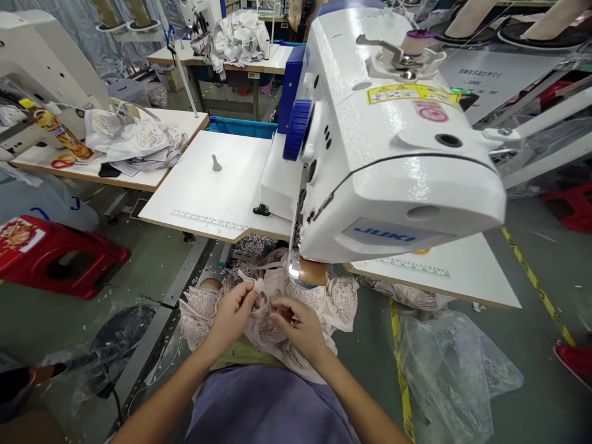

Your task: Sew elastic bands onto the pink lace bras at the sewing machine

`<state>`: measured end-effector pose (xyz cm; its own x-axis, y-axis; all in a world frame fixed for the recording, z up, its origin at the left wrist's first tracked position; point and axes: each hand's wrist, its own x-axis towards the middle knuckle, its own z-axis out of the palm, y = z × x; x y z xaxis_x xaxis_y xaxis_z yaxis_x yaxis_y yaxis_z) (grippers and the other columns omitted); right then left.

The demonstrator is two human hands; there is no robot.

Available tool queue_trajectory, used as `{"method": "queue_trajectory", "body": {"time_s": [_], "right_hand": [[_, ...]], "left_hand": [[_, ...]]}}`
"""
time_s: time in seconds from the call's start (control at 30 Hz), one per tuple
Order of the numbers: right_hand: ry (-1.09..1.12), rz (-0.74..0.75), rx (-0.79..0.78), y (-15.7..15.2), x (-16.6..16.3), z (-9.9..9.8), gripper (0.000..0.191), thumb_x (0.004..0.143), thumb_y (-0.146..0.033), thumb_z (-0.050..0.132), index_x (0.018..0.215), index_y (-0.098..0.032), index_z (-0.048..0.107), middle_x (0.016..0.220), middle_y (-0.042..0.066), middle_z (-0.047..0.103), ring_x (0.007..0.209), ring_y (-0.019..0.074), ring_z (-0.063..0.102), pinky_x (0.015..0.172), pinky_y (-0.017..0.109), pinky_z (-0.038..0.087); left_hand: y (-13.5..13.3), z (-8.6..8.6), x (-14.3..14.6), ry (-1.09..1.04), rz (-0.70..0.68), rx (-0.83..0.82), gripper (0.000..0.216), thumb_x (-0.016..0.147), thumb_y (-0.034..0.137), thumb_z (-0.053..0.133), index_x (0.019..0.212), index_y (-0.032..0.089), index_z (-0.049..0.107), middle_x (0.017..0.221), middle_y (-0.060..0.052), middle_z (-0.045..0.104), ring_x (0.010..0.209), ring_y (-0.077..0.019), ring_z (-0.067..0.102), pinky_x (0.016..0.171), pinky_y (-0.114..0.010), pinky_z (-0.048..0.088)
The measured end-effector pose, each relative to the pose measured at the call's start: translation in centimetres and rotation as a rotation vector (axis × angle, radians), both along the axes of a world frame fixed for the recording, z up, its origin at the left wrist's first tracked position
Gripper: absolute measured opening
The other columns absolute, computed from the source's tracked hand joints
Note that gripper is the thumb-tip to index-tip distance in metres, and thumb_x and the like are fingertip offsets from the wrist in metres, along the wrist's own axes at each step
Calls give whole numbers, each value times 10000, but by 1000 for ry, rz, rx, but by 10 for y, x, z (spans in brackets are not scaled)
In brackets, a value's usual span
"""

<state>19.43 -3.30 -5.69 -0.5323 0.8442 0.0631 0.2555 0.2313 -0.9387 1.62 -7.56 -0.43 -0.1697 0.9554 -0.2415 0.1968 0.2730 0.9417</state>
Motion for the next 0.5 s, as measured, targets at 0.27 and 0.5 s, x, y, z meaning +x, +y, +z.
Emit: {"method": "queue_trajectory", "body": {"time_s": [0.27, 0.5], "right_hand": [[-10, -38, 59, 12, -8, 26, 271, 938, -338, 569, 1168, -241, 675, 1044, 62, 675, 758, 169, 613, 698, 301, 482], [71, -181, 127, 2, -4, 14, 178, 922, -298, 572, 922, -247, 743, 883, 51, 687, 785, 181, 637, 708, 303, 515]], "left_hand": [[-1, 16, 5, -48, -93, -106, 323, 944, 450, 492, 954, 175, 662, 787, -12, 624, 720, -153, 555, 646, -241, 433], [10, 9, 19, 221, -161, -89, 379, 941, 502, 455, 890, 182, 652, 740, -22, 653, 671, -174, 570, 606, -252, 409]]}}
